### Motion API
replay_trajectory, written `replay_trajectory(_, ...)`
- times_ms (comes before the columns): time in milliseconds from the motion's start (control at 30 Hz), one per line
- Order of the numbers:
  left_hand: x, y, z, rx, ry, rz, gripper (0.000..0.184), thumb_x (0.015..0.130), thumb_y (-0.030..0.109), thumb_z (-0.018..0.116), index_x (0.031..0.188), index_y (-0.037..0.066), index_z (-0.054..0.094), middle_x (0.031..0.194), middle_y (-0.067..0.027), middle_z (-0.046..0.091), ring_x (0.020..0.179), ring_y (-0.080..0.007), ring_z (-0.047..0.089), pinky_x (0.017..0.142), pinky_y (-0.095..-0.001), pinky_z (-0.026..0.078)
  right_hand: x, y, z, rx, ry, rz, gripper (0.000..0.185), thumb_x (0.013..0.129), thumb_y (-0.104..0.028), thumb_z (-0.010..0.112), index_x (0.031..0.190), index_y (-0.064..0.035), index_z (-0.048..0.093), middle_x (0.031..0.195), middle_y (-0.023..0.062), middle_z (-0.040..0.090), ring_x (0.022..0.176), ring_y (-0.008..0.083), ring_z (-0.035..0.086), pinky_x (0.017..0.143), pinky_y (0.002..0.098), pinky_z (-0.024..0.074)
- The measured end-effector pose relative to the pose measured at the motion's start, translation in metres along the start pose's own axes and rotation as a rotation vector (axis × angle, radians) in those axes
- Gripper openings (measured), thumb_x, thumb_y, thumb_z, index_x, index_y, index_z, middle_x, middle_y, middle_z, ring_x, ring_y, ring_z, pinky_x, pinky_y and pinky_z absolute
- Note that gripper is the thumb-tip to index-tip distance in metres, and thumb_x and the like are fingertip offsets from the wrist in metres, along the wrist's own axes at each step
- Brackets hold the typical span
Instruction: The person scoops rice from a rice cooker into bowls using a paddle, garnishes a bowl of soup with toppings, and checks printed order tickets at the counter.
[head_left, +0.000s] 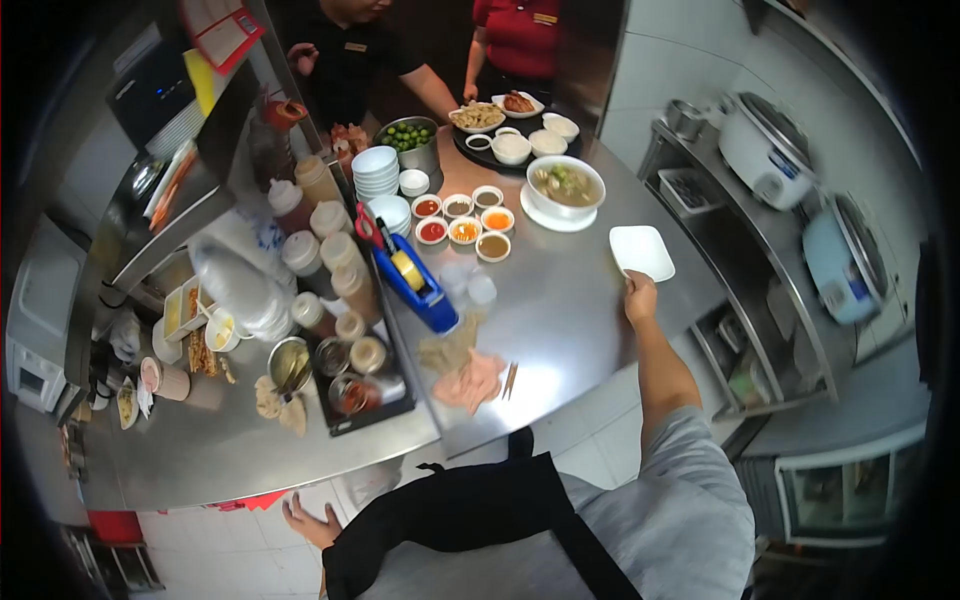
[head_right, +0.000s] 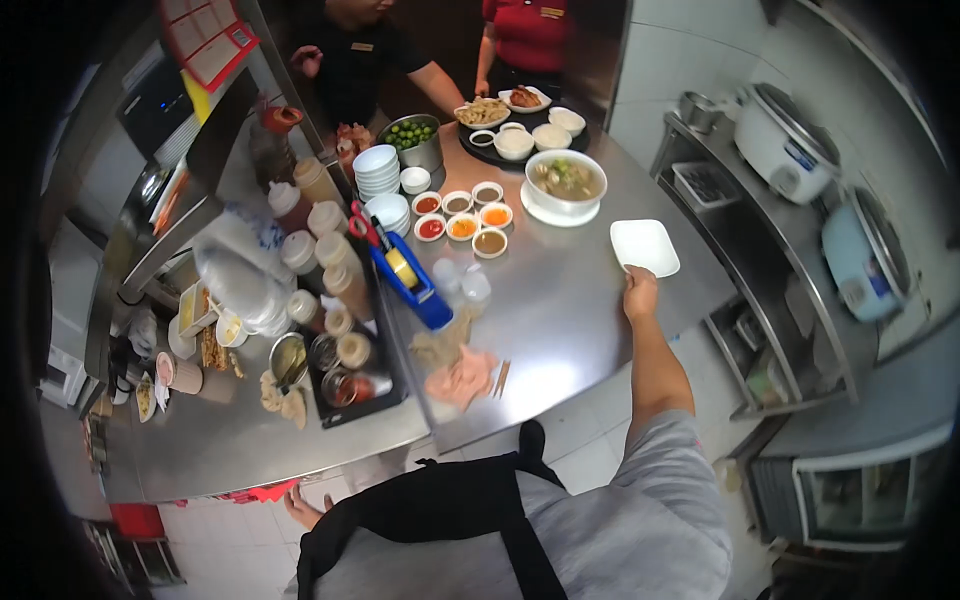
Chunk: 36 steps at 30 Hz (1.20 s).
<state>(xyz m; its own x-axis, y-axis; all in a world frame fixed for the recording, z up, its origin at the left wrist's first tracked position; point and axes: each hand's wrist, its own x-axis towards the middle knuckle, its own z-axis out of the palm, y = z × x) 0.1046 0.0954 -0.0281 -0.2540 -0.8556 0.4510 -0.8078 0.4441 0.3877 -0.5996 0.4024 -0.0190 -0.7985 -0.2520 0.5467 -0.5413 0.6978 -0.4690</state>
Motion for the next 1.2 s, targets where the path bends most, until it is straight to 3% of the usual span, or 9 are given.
replay_trajectory(200, -0.097, -0.092, 0.054, -0.329, -0.081, -0.861, 0.037, 0.078, 0.019, 0.062, 0.114, 0.016, 0.058, 0.13, -0.0243, 0.036, 0.115, -0.0389, 0.043, 0.095, -0.0418, 0.038, 0.145, 0.056, 0.068, 0.087, -0.13, -0.038, 0.041, 0.075, 0.008, 0.044, 0.105, -0.0084, 0.065, 0.102, 0.0175, 0.064, 0.094, 0.0366, 0.06, 0.084, 0.0395, 0.0473)
replay_trajectory(333, -0.168, -0.066, 0.022, 0.281, -0.404, -0.366, 0.022, 0.086, 0.018, 0.053, 0.106, 0.014, 0.061, 0.124, -0.0243, 0.039, 0.111, -0.0376, 0.045, 0.095, -0.0406, 0.038, 0.203, 0.074, 0.108, 0.254, -0.29, -0.091, 0.046, 0.075, 0.009, 0.039, 0.113, -0.0041, 0.061, 0.109, 0.0192, 0.063, 0.1, 0.0323, 0.061, 0.09, 0.0364, 0.0459)
replay_trajectory(400, -0.148, -0.019, 0.002, -0.068, -0.495, -0.722, 0.035, 0.081, 0.012, 0.06, 0.115, 0.012, 0.055, 0.119, -0.0266, 0.04, 0.113, -0.0387, 0.046, 0.093, -0.0404, 0.042, 0.234, 0.155, 0.193, 1.318, -0.548, 0.44, 0.041, 0.091, -0.007, 0.041, 0.131, 0.0029, 0.043, 0.132, 0.0162, 0.047, 0.12, 0.0274, 0.047, 0.102, 0.0374, 0.0342)
replay_trajectory(433, -0.145, -0.002, -0.005, 0.018, -0.601, -0.724, 0.042, 0.077, 0.012, 0.064, 0.117, 0.011, 0.053, 0.121, -0.0258, 0.041, 0.113, -0.0384, 0.047, 0.093, -0.0403, 0.043, 0.24, 0.17, 0.202, 1.381, -0.583, 0.287, 0.045, 0.09, -0.003, 0.037, 0.134, 0.0026, 0.039, 0.136, 0.0165, 0.043, 0.122, 0.0274, 0.045, 0.103, 0.0378, 0.0337)
replay_trajectory(533, -0.128, 0.023, -0.013, 0.061, -0.77, -0.83, 0.061, 0.067, 0.015, 0.074, 0.122, 0.01, 0.048, 0.121, -0.0228, 0.046, 0.113, -0.0362, 0.048, 0.096, -0.0397, 0.043, 0.293, 0.126, 0.144, 0.363, -0.733, -0.151, 0.04, 0.082, 0.002, 0.048, 0.121, 0.0057, 0.052, 0.122, 0.0194, 0.056, 0.117, 0.0267, 0.051, 0.1, 0.0365, 0.0388)
replay_trajectory(633, -0.133, 0.015, -0.007, 0.06, -0.854, -0.867, 0.055, 0.07, 0.024, 0.075, 0.119, 0.011, 0.054, 0.11, -0.0165, 0.06, 0.105, -0.0301, 0.057, 0.091, -0.0376, 0.047, 0.312, -0.025, 0.048, -0.122, -0.602, -0.221, 0.041, 0.077, 0.0, 0.056, 0.118, -0.0031, 0.056, 0.111, 0.0201, 0.061, 0.105, 0.0361, 0.058, 0.089, 0.0419, 0.0459)
replay_trajectory(867, -0.172, -0.031, -0.013, 0.023, -0.875, -0.716, 0.032, 0.079, 0.033, 0.058, 0.097, 0.008, 0.067, 0.106, -0.0157, 0.065, 0.098, -0.0322, 0.061, 0.084, -0.0398, 0.05, 0.235, -0.379, -0.15, 0.745, -0.121, -0.859, 0.009, 0.078, 0.004, 0.061, 0.087, 0.0044, 0.061, 0.098, 0.0136, 0.064, 0.095, 0.0235, 0.06, 0.085, 0.0315, 0.0448)
replay_trajectory(967, -0.239, -0.133, 0.025, 0.144, -1.002, -0.272, 0.035, 0.085, 0.029, 0.043, 0.094, 0.005, 0.066, 0.103, -0.0203, 0.064, 0.095, -0.037, 0.061, 0.082, -0.0432, 0.05, 0.164, -0.503, -0.197, 1.009, -0.244, -1.098, 0.009, 0.077, 0.002, 0.063, 0.087, 0.0042, 0.063, 0.088, 0.0106, 0.064, 0.081, 0.0181, 0.06, 0.075, 0.027, 0.0456)
replay_trajectory(1200, -0.299, -0.244, -0.042, -0.029, -0.665, -0.796, 0.036, 0.083, 0.035, 0.057, 0.097, 0.003, 0.064, 0.092, -0.0183, 0.067, 0.084, -0.0325, 0.065, 0.074, -0.0414, 0.051, 0.11, -0.796, -0.162, 1.06, -0.353, -1.335, 0.023, 0.088, -0.012, 0.053, 0.107, -0.0051, 0.064, 0.102, 0.006, 0.063, 0.096, 0.0153, 0.058, 0.087, 0.0277, 0.0436)
